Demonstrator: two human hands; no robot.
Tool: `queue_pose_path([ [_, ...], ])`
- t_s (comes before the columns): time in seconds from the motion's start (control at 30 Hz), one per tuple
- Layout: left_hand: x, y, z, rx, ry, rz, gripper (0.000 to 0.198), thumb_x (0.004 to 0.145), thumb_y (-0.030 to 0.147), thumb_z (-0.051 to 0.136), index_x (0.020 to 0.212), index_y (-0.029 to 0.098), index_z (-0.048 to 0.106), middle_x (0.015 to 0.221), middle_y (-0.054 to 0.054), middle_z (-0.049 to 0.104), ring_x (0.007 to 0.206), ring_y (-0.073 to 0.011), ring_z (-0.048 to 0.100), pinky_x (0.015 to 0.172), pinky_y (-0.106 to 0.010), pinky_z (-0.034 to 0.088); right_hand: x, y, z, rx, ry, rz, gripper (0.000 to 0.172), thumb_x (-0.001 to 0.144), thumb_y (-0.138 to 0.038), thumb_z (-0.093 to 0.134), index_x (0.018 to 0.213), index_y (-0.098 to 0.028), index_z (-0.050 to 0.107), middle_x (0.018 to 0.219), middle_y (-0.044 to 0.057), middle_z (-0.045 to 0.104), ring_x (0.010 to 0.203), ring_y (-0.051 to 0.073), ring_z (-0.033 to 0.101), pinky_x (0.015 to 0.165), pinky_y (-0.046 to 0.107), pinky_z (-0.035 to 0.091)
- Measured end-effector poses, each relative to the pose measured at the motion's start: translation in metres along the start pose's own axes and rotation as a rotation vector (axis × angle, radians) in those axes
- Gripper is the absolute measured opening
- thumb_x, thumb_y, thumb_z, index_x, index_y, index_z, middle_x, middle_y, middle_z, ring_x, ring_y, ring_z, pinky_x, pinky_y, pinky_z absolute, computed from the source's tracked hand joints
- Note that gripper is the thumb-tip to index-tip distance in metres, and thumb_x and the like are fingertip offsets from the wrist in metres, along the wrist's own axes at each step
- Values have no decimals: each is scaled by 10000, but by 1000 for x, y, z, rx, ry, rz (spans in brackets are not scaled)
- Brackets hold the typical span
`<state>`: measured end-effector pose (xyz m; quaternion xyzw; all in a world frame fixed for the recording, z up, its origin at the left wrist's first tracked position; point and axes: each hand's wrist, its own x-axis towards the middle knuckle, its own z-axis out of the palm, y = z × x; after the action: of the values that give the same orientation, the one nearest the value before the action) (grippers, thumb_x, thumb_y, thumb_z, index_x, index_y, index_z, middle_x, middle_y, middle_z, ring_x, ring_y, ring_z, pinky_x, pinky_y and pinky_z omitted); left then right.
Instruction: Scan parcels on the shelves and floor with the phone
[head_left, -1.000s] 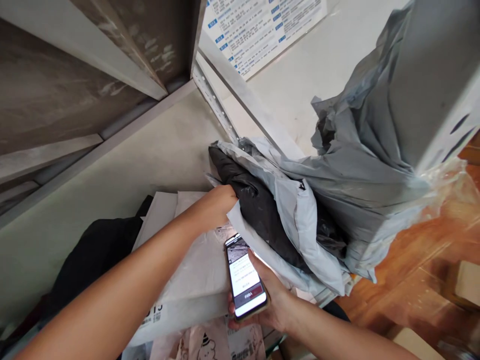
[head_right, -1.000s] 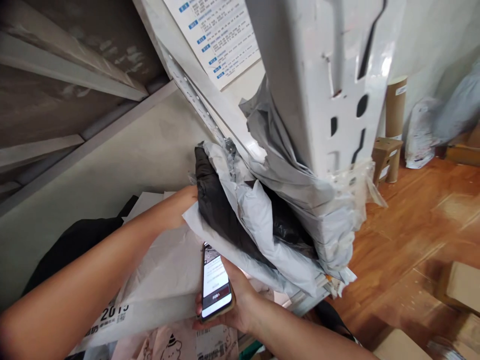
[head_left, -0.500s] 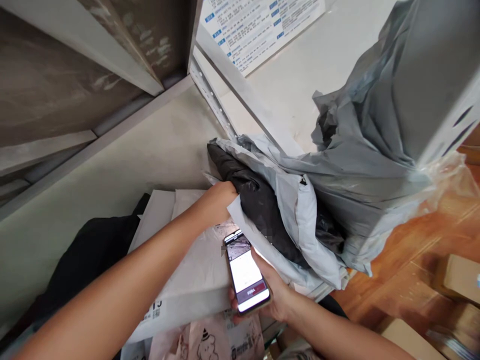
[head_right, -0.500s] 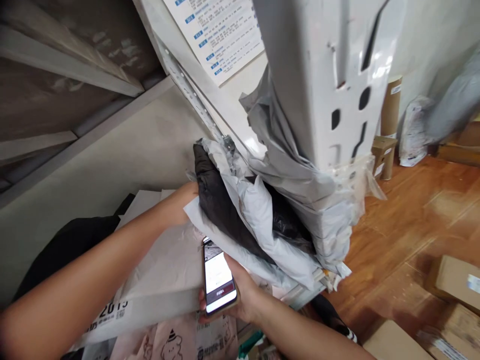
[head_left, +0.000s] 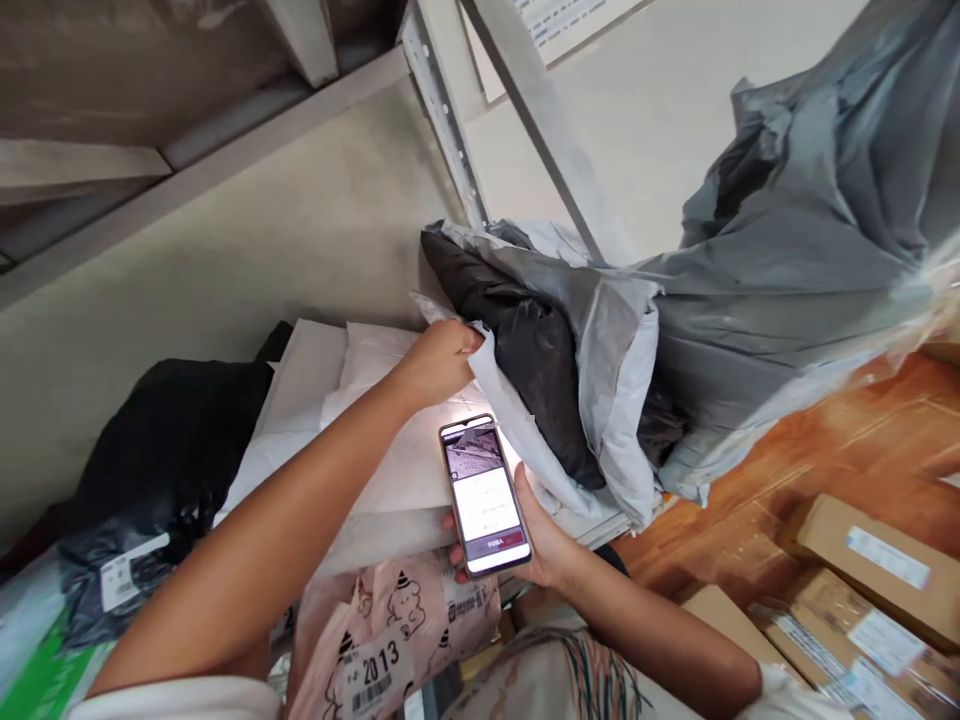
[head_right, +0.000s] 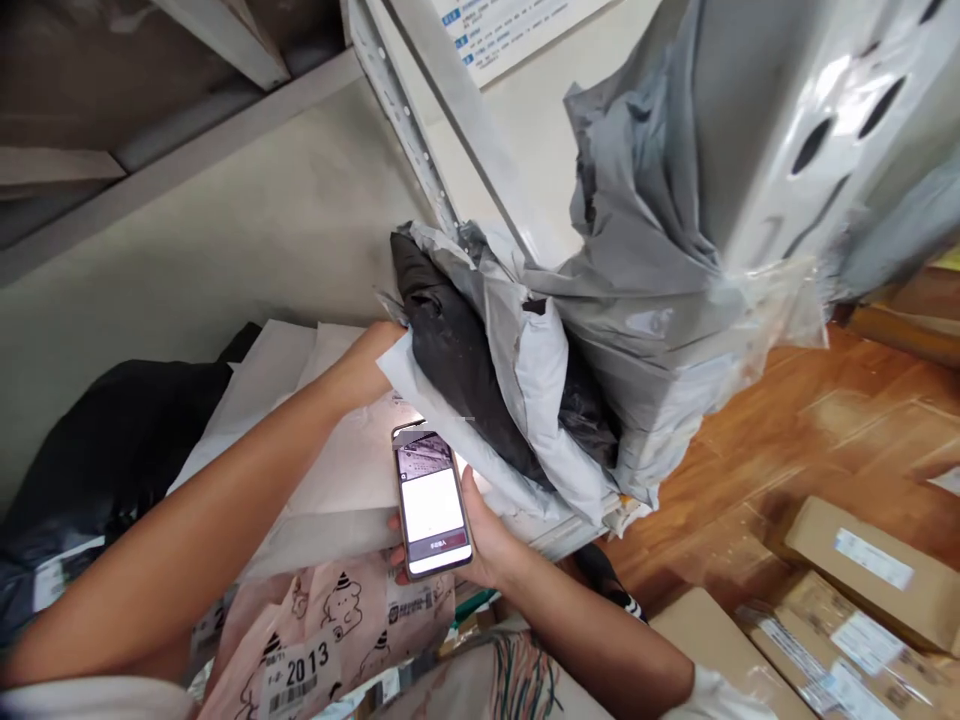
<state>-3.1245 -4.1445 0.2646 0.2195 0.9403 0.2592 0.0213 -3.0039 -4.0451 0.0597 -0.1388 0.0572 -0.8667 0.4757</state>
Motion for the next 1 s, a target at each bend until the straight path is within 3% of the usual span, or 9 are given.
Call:
queue_pose_path([
  [0.17,-10,-3,0,-60,13,24,281,704,335,503,506,179,379,525,38,371,557,-111,349,511,-250,272,-8,3,6,52,147,21,862,907,-728,100,1204,-104,616,1065,125,712,895,295,706,753,431,563],
  [0.33,-18,-6,4,-141,-8,120,230,745,340,507,590,171,496,623,14,500,666,-155,472,648,-283,409,-14,7,20,45,376,-9,713,970,-631,203,1144,-97,641,982,136,746,880,295,718,772,426,554],
  [0.5,-25,-19,16,-216,78,204,200,794,342,535,676,181,549,792,-30,590,854,-212,537,775,-329,466,-16,13,28,-31,579,-75,617,992,-566,284,1096,-91,663,883,124,758,766,254,728,749,377,553],
  [0.73,-33,-32,27,-248,85,211,174,853,324,521,835,185,624,926,-48,630,984,-253,549,888,-410,474,-17,14,31,-101,621,-78,582,1005,-521,289,1138,-80,645,870,133,753,750,253,720,785,405,543],
  [1.0,-38,-35,27,-334,49,161,172,843,342,578,896,192,644,958,-45,637,1011,-248,550,899,-391,467,-19,13,30,-140,688,-87,548,1005,-500,323,1090,-83,669,874,103,762,741,224,719,770,356,542],
])
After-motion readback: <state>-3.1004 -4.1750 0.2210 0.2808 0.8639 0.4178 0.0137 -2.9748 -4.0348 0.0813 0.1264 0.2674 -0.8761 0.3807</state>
